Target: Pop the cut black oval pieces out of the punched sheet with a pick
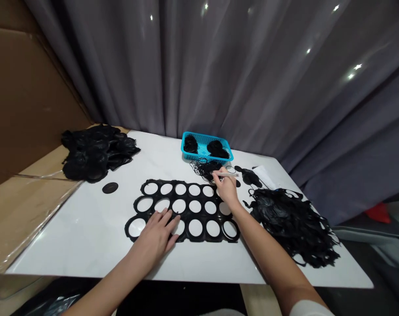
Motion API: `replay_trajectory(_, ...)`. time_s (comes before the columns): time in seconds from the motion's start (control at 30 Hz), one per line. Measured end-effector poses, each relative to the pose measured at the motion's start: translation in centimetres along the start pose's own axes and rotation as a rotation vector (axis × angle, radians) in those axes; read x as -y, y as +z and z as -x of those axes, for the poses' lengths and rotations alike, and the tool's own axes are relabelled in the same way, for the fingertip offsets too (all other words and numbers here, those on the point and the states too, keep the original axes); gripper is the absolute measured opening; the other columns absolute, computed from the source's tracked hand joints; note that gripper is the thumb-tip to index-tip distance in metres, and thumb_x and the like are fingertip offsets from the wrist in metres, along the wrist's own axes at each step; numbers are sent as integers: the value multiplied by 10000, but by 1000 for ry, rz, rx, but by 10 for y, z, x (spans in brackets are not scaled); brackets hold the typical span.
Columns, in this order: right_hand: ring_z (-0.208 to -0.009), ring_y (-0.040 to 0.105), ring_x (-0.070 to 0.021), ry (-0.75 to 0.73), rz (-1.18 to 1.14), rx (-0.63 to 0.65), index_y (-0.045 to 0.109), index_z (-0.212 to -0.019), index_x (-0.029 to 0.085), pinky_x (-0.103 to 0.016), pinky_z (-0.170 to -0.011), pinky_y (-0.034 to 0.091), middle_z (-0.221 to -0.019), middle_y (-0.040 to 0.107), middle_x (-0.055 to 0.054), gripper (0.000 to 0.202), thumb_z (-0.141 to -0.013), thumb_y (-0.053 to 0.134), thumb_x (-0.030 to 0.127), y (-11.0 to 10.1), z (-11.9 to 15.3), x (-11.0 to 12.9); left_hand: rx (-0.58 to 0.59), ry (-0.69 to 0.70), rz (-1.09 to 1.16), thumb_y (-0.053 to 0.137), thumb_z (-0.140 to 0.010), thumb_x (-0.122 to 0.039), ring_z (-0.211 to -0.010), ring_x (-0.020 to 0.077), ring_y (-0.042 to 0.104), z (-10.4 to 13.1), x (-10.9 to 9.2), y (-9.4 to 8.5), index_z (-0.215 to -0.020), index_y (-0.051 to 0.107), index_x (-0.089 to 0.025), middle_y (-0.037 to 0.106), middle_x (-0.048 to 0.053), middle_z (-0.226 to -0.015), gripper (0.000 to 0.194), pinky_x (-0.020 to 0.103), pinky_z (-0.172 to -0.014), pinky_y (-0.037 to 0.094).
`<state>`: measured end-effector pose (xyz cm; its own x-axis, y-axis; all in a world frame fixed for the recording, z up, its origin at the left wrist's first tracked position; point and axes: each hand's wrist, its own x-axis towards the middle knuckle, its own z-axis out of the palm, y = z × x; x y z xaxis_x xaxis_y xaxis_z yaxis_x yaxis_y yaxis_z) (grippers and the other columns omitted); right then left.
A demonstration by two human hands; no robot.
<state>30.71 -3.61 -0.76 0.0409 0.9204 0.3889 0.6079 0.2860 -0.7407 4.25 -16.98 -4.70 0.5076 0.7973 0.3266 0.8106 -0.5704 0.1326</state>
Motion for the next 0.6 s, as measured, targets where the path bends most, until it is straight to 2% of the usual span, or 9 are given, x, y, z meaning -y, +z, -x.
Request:
replay_trajectory(0.13,-775,614,-209,1,-28,334,539,-739,232,-317,-731,443,-810,689,-20,182,-883,554,342,-5,24,3,11,-23,-15,521,-965,-308,-1211,347,575,-8,-6,-10,-1217,650,-181,634,143,-1248,310,540,-1028,461)
replay_trajectory(0.27,-818,623,-188,10,-136,563,570,-762,220,-297,-754,452,-842,678,-4,138,-881,588,288,-5,58,14,17,53,58,552,-974,-318,-1364,326,481,-25,-16,-9,-1347,573,-176,536,157,-1437,400,500,-1102,444)
replay_trajectory(0.43,-865,633,-186,42,-220,597,563,-777,217,-310,-814,459,-905,696,-5,133,-900,588,259,-3,72,16,74,112,121,587,-963,-303,-1406,335,447,-29,-19,10,-1399,538,-171,471,180,-1517,458,515,-1130,424)
replay_trajectory(0.6,-914,630,-198,25,-206,589,568,-758,218,-336,-860,452,-929,697,-10,148,-896,617,233,0,71,12,108,115,140,587,-963,-288,-1442,332,390,-25,-17,12,-1421,521,-208,425,151,-1558,469,526,-1152,390)
